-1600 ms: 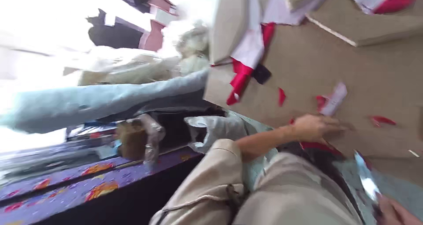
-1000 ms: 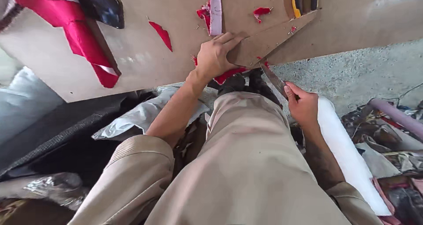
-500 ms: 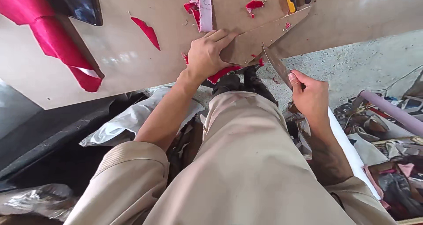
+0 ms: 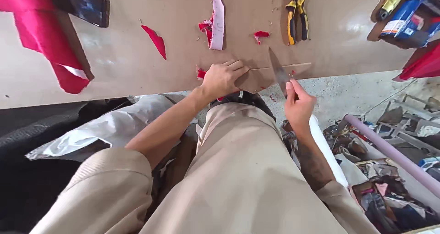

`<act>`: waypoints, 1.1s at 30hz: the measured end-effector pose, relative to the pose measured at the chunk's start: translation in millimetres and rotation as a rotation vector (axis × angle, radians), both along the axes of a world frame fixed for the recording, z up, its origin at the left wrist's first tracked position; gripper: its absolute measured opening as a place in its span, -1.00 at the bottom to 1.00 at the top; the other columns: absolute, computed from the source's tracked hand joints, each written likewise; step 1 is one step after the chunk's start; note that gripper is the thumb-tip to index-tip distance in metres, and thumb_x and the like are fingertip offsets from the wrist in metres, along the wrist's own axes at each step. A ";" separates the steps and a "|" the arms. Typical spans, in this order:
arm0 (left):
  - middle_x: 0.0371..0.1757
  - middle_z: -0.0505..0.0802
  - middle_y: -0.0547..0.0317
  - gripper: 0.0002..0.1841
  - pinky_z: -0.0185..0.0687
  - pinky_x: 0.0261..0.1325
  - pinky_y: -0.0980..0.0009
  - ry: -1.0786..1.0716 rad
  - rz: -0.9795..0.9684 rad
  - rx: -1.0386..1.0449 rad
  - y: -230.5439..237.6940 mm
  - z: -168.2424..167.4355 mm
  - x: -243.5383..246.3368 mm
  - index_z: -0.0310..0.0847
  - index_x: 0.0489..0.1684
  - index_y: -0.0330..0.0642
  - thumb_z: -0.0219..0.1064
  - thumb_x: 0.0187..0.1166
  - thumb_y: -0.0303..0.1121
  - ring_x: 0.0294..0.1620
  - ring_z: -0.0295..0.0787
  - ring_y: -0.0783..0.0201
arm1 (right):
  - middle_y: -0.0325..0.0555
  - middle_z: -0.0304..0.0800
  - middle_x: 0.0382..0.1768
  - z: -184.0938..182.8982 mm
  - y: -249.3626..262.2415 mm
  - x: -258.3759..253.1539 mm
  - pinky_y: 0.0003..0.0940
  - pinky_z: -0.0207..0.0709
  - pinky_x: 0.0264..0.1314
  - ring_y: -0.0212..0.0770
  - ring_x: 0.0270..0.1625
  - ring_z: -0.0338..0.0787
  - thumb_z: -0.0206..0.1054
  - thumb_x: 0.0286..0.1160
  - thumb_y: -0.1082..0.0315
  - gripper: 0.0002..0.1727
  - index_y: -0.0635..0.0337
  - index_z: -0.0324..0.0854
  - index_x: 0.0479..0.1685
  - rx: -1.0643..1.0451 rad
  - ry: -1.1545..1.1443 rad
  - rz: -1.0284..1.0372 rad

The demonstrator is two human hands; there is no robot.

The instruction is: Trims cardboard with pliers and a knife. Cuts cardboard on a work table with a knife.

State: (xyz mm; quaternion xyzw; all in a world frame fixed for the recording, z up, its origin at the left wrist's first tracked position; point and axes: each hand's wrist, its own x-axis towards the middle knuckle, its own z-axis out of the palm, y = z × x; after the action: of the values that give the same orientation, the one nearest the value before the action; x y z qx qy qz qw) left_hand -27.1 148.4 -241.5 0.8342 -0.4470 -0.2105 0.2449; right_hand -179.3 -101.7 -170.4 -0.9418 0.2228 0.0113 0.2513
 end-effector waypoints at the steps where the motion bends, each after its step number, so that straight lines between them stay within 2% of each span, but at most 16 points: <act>1: 0.39 0.77 0.07 -0.24 0.77 0.02 -0.09 0.000 0.043 0.020 4.9 1.0 -2.0 0.59 0.54 0.01 0.63 0.25 0.02 0.31 0.76 -0.06 | -0.13 0.85 -0.46 5.0 -2.0 -6.9 -0.28 0.67 -0.43 -0.30 -0.52 0.75 0.23 0.76 0.17 -0.67 0.10 0.83 0.20 -0.003 -0.031 -0.051; 3: 0.41 0.75 0.04 -0.20 0.75 0.10 -0.09 -0.021 0.087 0.050 11.7 0.5 -4.3 0.56 0.56 -0.02 0.62 0.25 0.11 0.36 0.73 -0.08 | -0.17 0.85 -0.46 9.1 -10.1 -27.3 -0.41 0.64 -0.42 -0.40 -0.52 0.73 0.23 0.77 0.17 -0.66 0.14 0.84 0.19 0.007 -0.019 -0.126; 7: 0.35 0.77 0.02 -0.28 0.64 0.28 -0.06 -0.072 0.090 0.092 8.8 10.7 3.6 0.60 0.46 -0.04 0.57 0.31 0.11 0.35 0.70 -0.08 | -0.20 0.88 -0.44 16.4 -23.7 -52.8 -0.35 0.66 -0.38 -0.40 -0.49 0.75 0.25 0.75 0.05 -0.63 0.05 0.89 0.11 0.105 0.173 -0.014; 9: 0.40 0.74 -0.01 -0.24 0.48 0.46 -0.10 -0.087 0.092 0.119 4.6 19.3 6.7 0.55 0.52 -0.06 0.57 0.33 0.12 0.41 0.65 -0.11 | -0.18 0.89 -0.43 16.6 -26.4 -55.9 -0.35 0.70 -0.36 -0.39 -0.49 0.78 0.24 0.76 0.07 -0.63 0.06 0.87 0.14 0.154 0.214 0.017; 11: 0.55 0.62 -0.09 -0.06 0.31 0.59 -0.19 -0.075 0.083 0.143 -1.7 27.3 6.1 0.36 0.70 -0.07 0.51 0.32 0.27 0.52 0.54 -0.19 | -0.17 0.87 -0.44 17.6 -28.2 -52.5 -0.32 0.72 -0.37 -0.36 -0.50 0.78 0.22 0.77 0.06 -0.63 -0.03 0.82 0.28 0.183 0.237 0.034; 13: 0.68 0.50 -0.10 0.10 0.13 0.73 -0.25 -0.065 0.075 0.143 -10.5 29.4 -0.9 0.20 0.82 -0.05 0.34 0.30 0.51 0.67 0.39 -0.20 | -0.18 0.83 -0.46 19.8 -26.7 -49.7 -0.29 0.64 -0.39 -0.34 -0.52 0.71 0.18 0.78 0.08 -0.60 -0.18 0.72 0.46 0.187 0.240 0.062; 15: 0.69 0.51 -0.07 0.15 0.05 0.78 -0.24 -0.077 0.096 0.131 -20.4 21.3 -9.3 0.22 0.81 -0.03 0.23 0.25 0.62 0.70 0.37 -0.17 | -0.19 0.87 -0.42 19.7 -25.9 -51.4 -0.24 0.66 -0.36 -0.32 -0.48 0.74 0.19 0.78 0.06 -0.61 -0.24 0.73 0.46 0.150 0.241 0.070; 17: 0.59 0.61 -0.01 0.06 0.14 0.71 -0.21 -0.149 0.132 0.136 -26.3 10.7 -15.2 0.35 0.73 -0.01 0.23 0.29 0.58 0.59 0.51 -0.11 | -0.17 0.89 -0.38 17.8 -24.7 -54.3 -0.17 0.66 -0.34 -0.27 -0.45 0.77 0.20 0.77 0.01 -0.61 -0.27 0.75 0.43 0.111 0.253 0.053; 19: 0.50 0.69 0.03 -0.02 0.38 0.47 -0.13 -0.214 0.162 0.151 -30.0 5.2 -18.1 0.42 0.67 0.02 0.31 0.29 0.50 0.40 0.63 -0.08 | -0.17 0.90 -0.37 19.0 -22.9 -55.8 -0.12 0.66 -0.34 -0.23 -0.44 0.78 0.20 0.77 -0.02 -0.62 -0.32 0.75 0.42 0.065 0.276 0.031; 21: 0.46 0.72 0.05 -0.03 0.47 0.27 -0.07 -0.240 0.183 0.151 -30.9 3.1 -19.5 0.46 0.64 0.03 0.36 0.24 0.47 0.32 0.67 -0.06 | -0.14 0.88 -0.38 21.7 -22.0 -56.4 -0.03 0.62 -0.36 -0.15 -0.44 0.78 0.17 0.78 -0.02 -0.61 -0.35 0.74 0.44 0.022 0.304 0.028; 25: 0.44 0.75 0.10 -0.03 0.50 0.19 -0.02 -0.267 0.196 0.135 -31.5 -0.6 -18.4 0.53 0.58 0.04 0.35 0.20 0.51 0.30 0.69 -0.02 | -0.07 0.86 -0.42 30.5 -15.4 -48.6 0.06 0.59 -0.40 -0.03 -0.44 0.79 0.12 0.81 -0.03 -0.59 -0.33 0.73 0.45 -0.021 0.376 0.052; 30: 0.39 0.78 0.10 -0.02 0.52 0.12 0.03 -0.286 0.231 0.129 -34.9 -9.1 -20.1 0.57 0.55 0.03 0.34 0.17 0.52 0.25 0.71 0.01 | 0.05 0.77 -0.47 46.3 9.4 -24.9 0.13 0.47 -0.57 0.17 -0.47 0.78 0.01 0.84 0.02 -0.57 -0.33 0.65 0.50 -0.245 0.577 0.071; 32: 0.32 0.81 0.05 -0.03 0.55 0.09 0.02 -0.275 0.242 0.092 -34.8 -12.1 -17.8 0.61 0.49 -0.01 0.37 0.13 0.52 0.22 0.73 -0.02 | 0.04 0.81 -0.43 44.4 8.0 -21.7 0.13 0.52 -0.52 0.14 -0.44 0.80 0.03 0.83 0.02 -0.57 -0.30 0.67 0.49 -0.152 0.602 0.035; 33: 0.30 0.82 0.04 -0.02 0.57 0.08 0.01 -0.272 0.245 0.076 -34.9 -13.1 -16.8 0.62 0.47 -0.02 0.38 0.11 0.52 0.22 0.74 -0.03 | 0.00 0.85 -0.39 41.5 1.4 -20.4 0.13 0.59 -0.42 0.07 -0.40 0.81 0.06 0.83 -0.02 -0.58 -0.29 0.71 0.46 -0.014 0.607 -0.009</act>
State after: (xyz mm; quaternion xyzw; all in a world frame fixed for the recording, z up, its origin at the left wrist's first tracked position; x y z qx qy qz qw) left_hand -43.9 113.5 -254.6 0.9119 -0.3626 -0.0809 0.1743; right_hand -199.7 -100.3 -128.8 -0.8962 0.2920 0.2896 0.1666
